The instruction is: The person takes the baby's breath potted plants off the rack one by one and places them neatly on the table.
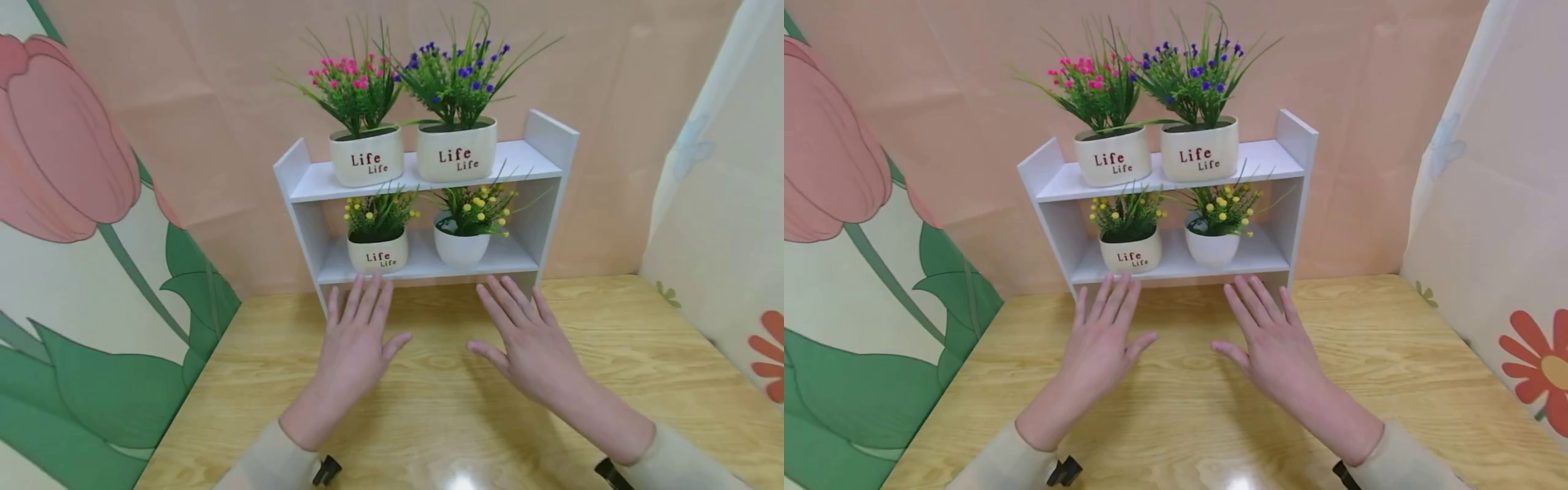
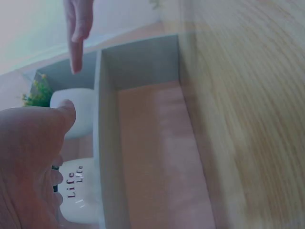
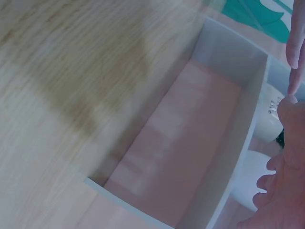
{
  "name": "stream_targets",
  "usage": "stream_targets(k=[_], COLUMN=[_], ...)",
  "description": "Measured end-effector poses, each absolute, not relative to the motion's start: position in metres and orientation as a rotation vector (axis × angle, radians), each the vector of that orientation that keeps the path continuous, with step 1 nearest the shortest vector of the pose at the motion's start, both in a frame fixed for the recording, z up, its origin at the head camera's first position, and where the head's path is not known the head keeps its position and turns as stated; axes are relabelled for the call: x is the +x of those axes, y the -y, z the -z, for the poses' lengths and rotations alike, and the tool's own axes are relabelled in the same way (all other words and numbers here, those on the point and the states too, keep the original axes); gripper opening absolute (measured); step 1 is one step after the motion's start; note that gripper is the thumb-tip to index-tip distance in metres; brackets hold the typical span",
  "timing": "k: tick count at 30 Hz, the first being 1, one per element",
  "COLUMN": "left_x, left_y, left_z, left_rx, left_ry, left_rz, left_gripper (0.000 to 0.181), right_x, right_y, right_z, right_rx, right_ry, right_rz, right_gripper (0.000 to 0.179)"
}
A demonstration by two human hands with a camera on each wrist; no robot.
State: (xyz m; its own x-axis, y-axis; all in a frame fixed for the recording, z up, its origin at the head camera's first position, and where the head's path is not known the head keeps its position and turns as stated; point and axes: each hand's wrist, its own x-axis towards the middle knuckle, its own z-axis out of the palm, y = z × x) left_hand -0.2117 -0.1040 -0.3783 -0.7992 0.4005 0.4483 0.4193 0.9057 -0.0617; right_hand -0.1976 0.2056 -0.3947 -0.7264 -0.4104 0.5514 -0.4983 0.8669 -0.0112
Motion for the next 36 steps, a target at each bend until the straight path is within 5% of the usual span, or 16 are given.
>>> stream_targets(k=[36], left_x=[-0.208], left_y=[0.110], left_z=[0.335], left_rx=[-0.543], left_ry=[2.588], left_rz=[0.030], left_gripper=[0.093], right_x=[-0.187], right_y=[-0.194], right_z=[0.342], right_rx=[0.698], right_ry=[2.445], right_rz=[-0.157], right_gripper=[0.094])
